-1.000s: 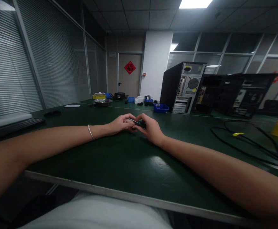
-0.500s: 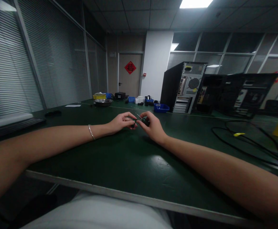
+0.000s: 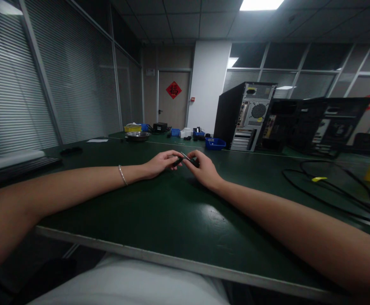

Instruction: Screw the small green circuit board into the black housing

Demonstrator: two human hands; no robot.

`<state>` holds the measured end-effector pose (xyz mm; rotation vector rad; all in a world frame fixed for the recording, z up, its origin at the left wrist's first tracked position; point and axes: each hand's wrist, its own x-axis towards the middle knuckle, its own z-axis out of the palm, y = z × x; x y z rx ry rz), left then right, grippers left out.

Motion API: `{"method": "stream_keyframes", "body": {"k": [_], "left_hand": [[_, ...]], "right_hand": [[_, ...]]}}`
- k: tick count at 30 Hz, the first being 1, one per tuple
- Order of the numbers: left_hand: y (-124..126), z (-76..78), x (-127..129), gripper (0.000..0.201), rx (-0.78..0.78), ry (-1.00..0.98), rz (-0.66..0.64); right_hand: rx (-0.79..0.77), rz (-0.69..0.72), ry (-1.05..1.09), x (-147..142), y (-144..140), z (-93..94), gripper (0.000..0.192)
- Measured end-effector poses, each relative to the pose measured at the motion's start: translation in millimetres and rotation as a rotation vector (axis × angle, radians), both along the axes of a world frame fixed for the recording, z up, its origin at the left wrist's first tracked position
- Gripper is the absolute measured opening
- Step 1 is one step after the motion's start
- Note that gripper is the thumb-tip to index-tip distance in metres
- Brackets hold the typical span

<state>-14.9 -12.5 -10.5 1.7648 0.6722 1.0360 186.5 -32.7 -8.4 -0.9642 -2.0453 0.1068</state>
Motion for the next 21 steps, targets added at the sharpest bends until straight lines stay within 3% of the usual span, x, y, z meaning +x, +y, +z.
{"method": "stream_keyframes", "body": {"k": [10, 21], "left_hand": [[6.1, -2.6, -2.8, 0.028, 0.193, 0.058, 0.079], [5.6, 3.4, -6.2, 0.025, 0.279, 0.053, 0.113]], "right_hand": [[0.001, -0.038, -0.131, 1.0, 1.1, -0.3, 0.016], [0.032, -0.092, -0.189, 0.0, -6.9, 3.8, 0.014]]}}
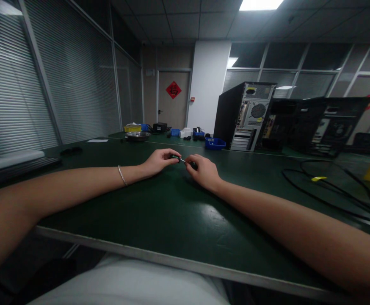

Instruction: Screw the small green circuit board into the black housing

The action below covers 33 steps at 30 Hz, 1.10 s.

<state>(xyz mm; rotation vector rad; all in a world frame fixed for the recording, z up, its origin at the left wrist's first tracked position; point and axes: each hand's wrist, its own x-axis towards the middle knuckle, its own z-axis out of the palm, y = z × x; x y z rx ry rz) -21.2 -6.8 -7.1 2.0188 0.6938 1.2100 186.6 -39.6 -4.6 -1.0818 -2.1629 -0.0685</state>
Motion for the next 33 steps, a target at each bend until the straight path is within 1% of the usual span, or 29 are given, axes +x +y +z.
{"method": "stream_keyframes", "body": {"k": [4, 9, 13, 18, 28, 33], "left_hand": [[1.6, -1.8, -1.2, 0.026, -0.003, 0.010, -0.034], [-0.1, -2.6, -2.1, 0.029, -0.057, 0.016, -0.071], [-1.3, -1.4, -2.4, 0.028, -0.088, 0.016, -0.090], [-1.6, -1.6, -0.8, 0.028, -0.176, -0.046, -0.091], [-4.5, -0.9, 1.4, 0.034, -0.296, -0.157, -0.169], [-7.2, 1.0, 3.5, 0.034, -0.320, -0.170, -0.125]], "right_hand": [[-0.013, 0.020, 0.004, 1.1, 1.3, -0.3, 0.014], [-0.043, 0.070, 0.013, 2.8, 4.3, -1.9, 0.016], [-0.060, 0.095, 0.023, 3.8, 4.5, -2.2, 0.017], [-0.067, 0.124, 0.039, 3.3, 3.3, -1.6, 0.017], [-0.101, 0.183, 0.082, 3.0, 4.3, -2.3, 0.021], [-0.116, 0.175, 0.087, 1.7, 3.3, -0.7, 0.020]]}}
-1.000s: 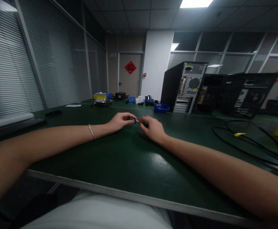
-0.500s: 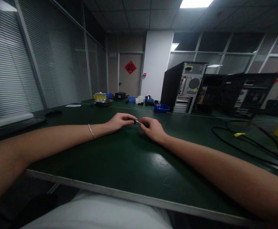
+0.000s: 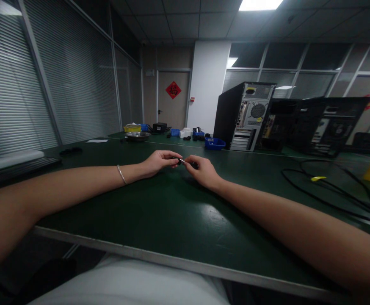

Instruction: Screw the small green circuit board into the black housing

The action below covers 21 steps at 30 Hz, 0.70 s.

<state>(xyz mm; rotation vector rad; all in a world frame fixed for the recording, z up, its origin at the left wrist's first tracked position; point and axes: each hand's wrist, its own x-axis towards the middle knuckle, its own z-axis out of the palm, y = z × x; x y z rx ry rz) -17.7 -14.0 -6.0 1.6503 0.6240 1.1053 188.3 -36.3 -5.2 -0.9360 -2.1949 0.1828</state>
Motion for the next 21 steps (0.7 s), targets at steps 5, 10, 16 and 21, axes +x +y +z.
{"method": "stream_keyframes", "body": {"k": [5, 10, 16, 21], "left_hand": [[-2.8, 1.2, 0.3, 0.032, 0.019, 0.018, 0.021], [-0.7, -0.4, -1.4, 0.032, 0.067, 0.051, 0.002], [3.9, -3.0, -1.0, 0.035, -0.019, -0.038, -0.073], [5.2, -4.2, -0.8, 0.035, -0.029, -0.047, -0.053]], "right_hand": [[0.003, -0.014, -0.011, -0.3, -0.7, 0.9, 0.019], [0.006, -0.009, -0.018, 0.4, -0.7, 0.4, 0.019], [0.004, 0.029, -0.003, -0.1, -0.3, -0.5, 0.020], [-0.003, 0.034, 0.016, -0.4, 1.4, -1.8, 0.020]]}}
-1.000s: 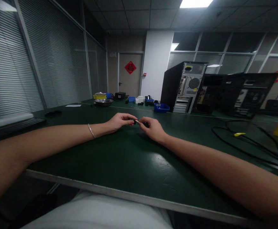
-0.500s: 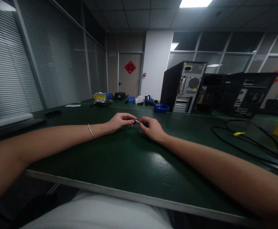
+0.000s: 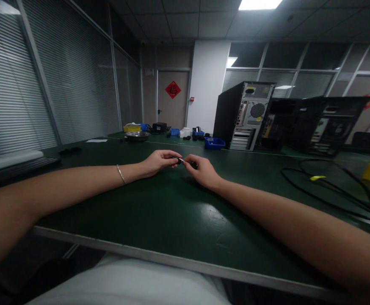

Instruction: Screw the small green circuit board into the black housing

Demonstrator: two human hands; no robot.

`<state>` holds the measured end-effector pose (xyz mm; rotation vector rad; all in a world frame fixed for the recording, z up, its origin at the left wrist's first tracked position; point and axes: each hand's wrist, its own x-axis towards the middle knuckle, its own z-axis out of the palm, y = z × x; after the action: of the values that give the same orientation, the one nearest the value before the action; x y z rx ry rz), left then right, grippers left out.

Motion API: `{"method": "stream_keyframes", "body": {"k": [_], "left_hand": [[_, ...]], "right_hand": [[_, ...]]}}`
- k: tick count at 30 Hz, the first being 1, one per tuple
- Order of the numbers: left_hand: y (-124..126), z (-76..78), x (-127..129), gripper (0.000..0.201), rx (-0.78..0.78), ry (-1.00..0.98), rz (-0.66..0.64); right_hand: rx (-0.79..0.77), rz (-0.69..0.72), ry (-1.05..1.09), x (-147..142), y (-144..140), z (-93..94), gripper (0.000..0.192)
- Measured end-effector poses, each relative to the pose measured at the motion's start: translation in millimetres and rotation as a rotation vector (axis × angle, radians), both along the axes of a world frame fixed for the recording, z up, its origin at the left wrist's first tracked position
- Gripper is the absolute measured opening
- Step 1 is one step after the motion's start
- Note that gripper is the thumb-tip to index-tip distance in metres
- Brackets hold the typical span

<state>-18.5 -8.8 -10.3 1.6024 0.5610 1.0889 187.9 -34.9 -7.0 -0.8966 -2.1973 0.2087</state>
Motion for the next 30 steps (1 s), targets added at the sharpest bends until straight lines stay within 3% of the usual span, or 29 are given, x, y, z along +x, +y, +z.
{"method": "stream_keyframes", "body": {"k": [7, 17, 24, 27, 30], "left_hand": [[4.2, -1.8, 0.7, 0.024, -0.032, -0.053, 0.101], [-2.1, -0.1, 1.5, 0.022, -0.115, -0.055, 0.005], [-2.6, -2.2, 1.7, 0.048, 0.004, 0.016, -0.003], [-0.3, -1.5, 1.6, 0.038, 0.163, 0.086, 0.020], [6.0, -3.1, 0.6, 0.028, 0.225, 0.060, 0.072]], "right_hand": [[0.001, 0.011, 0.014, -0.8, -4.7, 2.6, 0.023], [0.002, 0.020, -0.011, 0.7, -3.0, 2.3, 0.028], [0.005, 0.011, -0.017, 0.1, -1.1, 1.9, 0.026], [0.020, -0.025, -0.006, -0.3, -1.4, 1.7, 0.025], [0.036, -0.082, -0.002, -0.4, -1.4, 1.2, 0.024]]}}
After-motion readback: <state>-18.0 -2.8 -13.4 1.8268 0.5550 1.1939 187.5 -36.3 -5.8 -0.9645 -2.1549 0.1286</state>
